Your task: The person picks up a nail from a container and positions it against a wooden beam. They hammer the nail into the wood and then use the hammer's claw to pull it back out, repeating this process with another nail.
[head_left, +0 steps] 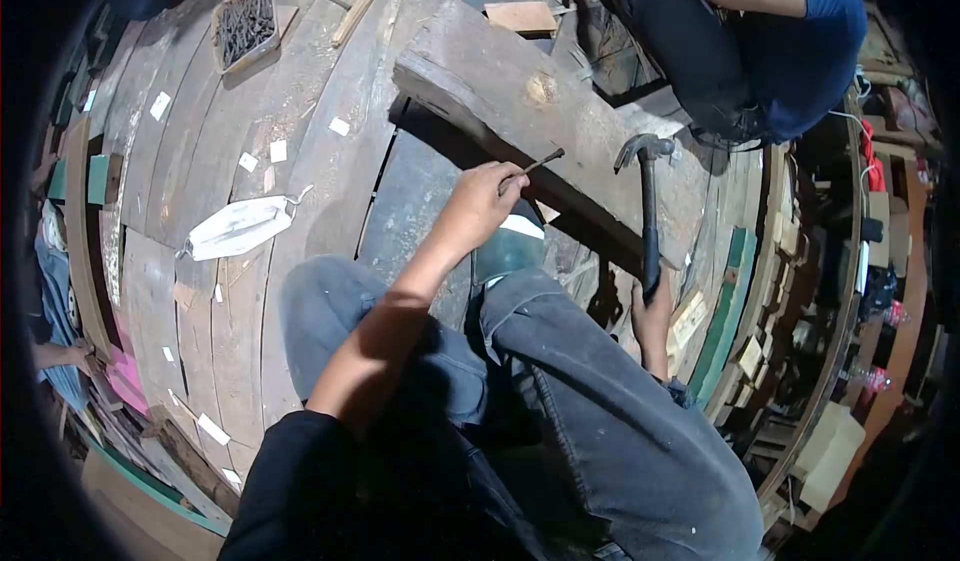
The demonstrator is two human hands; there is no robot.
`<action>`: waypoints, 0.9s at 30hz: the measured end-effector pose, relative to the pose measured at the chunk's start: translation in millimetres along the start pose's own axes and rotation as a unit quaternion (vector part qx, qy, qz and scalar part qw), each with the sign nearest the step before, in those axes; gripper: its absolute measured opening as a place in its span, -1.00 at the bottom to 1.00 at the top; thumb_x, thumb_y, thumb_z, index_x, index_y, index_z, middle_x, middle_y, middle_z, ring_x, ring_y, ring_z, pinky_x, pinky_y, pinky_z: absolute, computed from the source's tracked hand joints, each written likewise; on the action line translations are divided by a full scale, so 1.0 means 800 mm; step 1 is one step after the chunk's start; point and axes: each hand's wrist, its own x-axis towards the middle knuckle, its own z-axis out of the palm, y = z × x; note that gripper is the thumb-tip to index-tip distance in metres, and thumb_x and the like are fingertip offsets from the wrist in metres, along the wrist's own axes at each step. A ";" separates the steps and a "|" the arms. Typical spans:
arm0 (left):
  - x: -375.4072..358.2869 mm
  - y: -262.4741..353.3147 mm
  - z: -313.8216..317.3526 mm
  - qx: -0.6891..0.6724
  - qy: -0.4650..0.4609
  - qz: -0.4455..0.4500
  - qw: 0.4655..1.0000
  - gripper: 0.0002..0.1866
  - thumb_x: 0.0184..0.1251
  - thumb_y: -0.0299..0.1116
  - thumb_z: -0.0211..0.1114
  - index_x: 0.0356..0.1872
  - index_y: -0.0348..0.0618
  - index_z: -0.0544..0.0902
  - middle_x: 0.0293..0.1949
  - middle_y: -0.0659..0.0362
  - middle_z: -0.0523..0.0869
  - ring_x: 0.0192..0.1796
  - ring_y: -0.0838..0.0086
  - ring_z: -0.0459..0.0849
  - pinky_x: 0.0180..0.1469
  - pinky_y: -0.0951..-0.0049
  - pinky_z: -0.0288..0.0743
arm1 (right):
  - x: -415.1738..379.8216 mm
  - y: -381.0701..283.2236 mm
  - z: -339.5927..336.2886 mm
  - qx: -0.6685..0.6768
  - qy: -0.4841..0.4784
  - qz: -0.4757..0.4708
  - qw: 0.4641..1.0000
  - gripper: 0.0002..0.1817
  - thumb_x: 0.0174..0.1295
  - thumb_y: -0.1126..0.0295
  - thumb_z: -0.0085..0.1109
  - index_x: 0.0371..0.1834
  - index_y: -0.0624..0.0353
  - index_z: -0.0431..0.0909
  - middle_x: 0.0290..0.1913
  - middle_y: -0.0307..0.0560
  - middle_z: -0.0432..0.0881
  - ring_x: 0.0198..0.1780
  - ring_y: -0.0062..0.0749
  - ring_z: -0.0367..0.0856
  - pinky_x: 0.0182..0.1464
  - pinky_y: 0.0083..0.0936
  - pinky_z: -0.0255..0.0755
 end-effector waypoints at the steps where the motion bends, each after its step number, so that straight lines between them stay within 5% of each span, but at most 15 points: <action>1: 0.001 0.001 -0.005 0.031 0.010 0.030 0.999 -0.74 0.45 -0.29 0.25 -0.07 -0.30 0.68 -0.26 -0.03 0.76 -0.19 0.21 0.73 -0.13 0.33 0.55 | 0.004 -0.006 0.000 -0.002 0.007 -0.007 1.000 -0.53 0.27 0.35 0.31 0.18 0.32 0.42 -0.22 0.14 0.55 -0.17 -0.07 0.59 -0.02 -0.29 0.48; 3: 0.004 0.019 -0.012 0.084 0.013 0.018 0.996 -0.76 0.44 -0.33 0.24 -0.12 -0.32 0.70 -0.18 -0.12 0.75 -0.06 -0.07 0.70 -0.07 0.20 0.57 | 0.010 -0.026 -0.003 -0.015 0.020 0.005 1.000 -0.71 0.35 0.33 0.26 -0.04 0.31 0.49 -0.46 -0.06 0.49 -0.37 -0.26 0.57 -0.23 -0.38 0.47; 6: 0.013 0.027 -0.019 0.152 0.025 0.023 0.988 -0.75 0.42 -0.31 0.26 -0.15 -0.33 0.71 -0.24 -0.14 0.74 -0.13 -0.07 0.71 -0.11 0.18 0.57 | 0.011 -0.061 -0.033 0.214 -0.074 0.222 0.948 -0.75 0.41 0.26 0.23 -0.19 0.25 0.49 -0.54 -0.25 0.43 -0.54 -0.51 0.47 -0.46 -0.48 0.35; 7: 0.016 0.028 -0.019 0.148 0.031 0.033 0.988 -0.75 0.41 -0.30 0.28 -0.21 -0.34 0.71 -0.29 -0.14 0.73 -0.18 -0.08 0.70 -0.14 0.14 0.57 | 0.001 -0.068 -0.034 0.266 -0.075 0.202 0.940 -0.71 0.45 0.19 0.20 -0.28 0.19 0.46 -0.54 -0.35 0.40 -0.63 -0.71 0.34 -0.60 -0.61 0.21; 8: 0.017 0.027 -0.019 0.165 0.033 0.041 0.985 -0.75 0.41 -0.29 0.28 -0.22 -0.34 0.71 -0.29 -0.14 0.73 -0.19 -0.07 0.71 -0.14 0.13 0.56 | -0.011 -0.037 -0.024 0.240 -0.043 0.130 0.961 -0.72 0.46 0.19 0.18 -0.22 0.19 0.46 -0.54 -0.34 0.39 -0.70 -0.69 0.25 -0.69 -0.62 0.14; 10: 0.020 0.026 -0.021 0.202 0.036 0.060 0.977 -0.74 0.40 -0.28 0.28 -0.25 -0.34 0.70 -0.30 -0.13 0.73 -0.20 -0.06 0.71 -0.16 0.12 0.56 | -0.029 -0.103 -0.048 0.447 -0.068 0.200 0.869 -0.72 0.48 0.18 0.15 -0.16 0.21 0.45 -0.54 -0.33 0.40 -0.68 -0.69 0.25 -0.69 -0.63 0.14; 14: 0.030 0.026 -0.021 0.268 0.075 0.146 0.949 -0.74 0.32 -0.24 0.38 -0.29 -0.29 0.71 -0.33 -0.11 0.73 -0.26 -0.03 0.72 -0.23 0.12 0.56 | -0.053 -0.120 -0.059 0.341 -0.080 0.217 0.911 -0.71 0.47 0.20 0.16 -0.01 0.22 0.47 -0.47 -0.30 0.45 -0.61 -0.69 0.35 -0.64 -0.66 0.17; 18: 0.026 0.029 -0.032 0.284 0.060 0.100 0.952 -0.69 0.23 -0.18 0.46 -0.27 -0.26 0.71 -0.36 -0.09 0.72 -0.28 0.00 0.73 -0.24 0.13 0.58 | -0.065 -0.115 -0.039 0.251 -0.121 0.135 0.951 -0.72 0.42 0.24 0.20 -0.05 0.25 0.53 -0.39 -0.29 0.45 -0.36 -0.61 0.40 -0.31 -0.56 0.30; 20: 0.016 0.032 -0.040 0.282 0.037 0.034 0.958 -0.66 0.20 -0.15 0.48 -0.26 -0.26 0.70 -0.37 -0.08 0.72 -0.29 0.02 0.73 -0.24 0.13 0.59 | -0.066 -0.121 -0.037 0.262 -0.159 0.132 0.943 -0.75 0.41 0.27 0.21 -0.08 0.25 0.53 -0.38 -0.27 0.45 -0.33 -0.59 0.39 -0.26 -0.56 0.29; 23: 0.015 0.026 -0.040 0.271 0.043 0.101 0.956 -0.73 0.28 -0.25 0.41 -0.23 -0.29 0.67 -0.34 -0.09 0.71 -0.25 -0.01 0.72 -0.21 0.15 0.59 | -0.074 -0.098 -0.021 0.241 -0.162 0.102 0.952 -0.76 0.38 0.28 0.23 -0.07 0.22 0.53 -0.38 -0.26 0.44 -0.33 -0.58 0.36 -0.24 -0.58 0.27; 27: 0.032 0.031 -0.038 0.230 0.036 0.167 0.958 -0.80 0.35 -0.32 0.33 -0.21 -0.29 0.67 -0.26 -0.09 0.73 -0.19 -0.03 0.71 -0.16 0.18 0.59 | -0.077 -0.081 -0.012 0.280 -0.196 0.207 0.917 -0.73 0.37 0.26 0.25 -0.05 0.21 0.53 -0.38 -0.26 0.43 -0.33 -0.59 0.36 -0.25 -0.58 0.26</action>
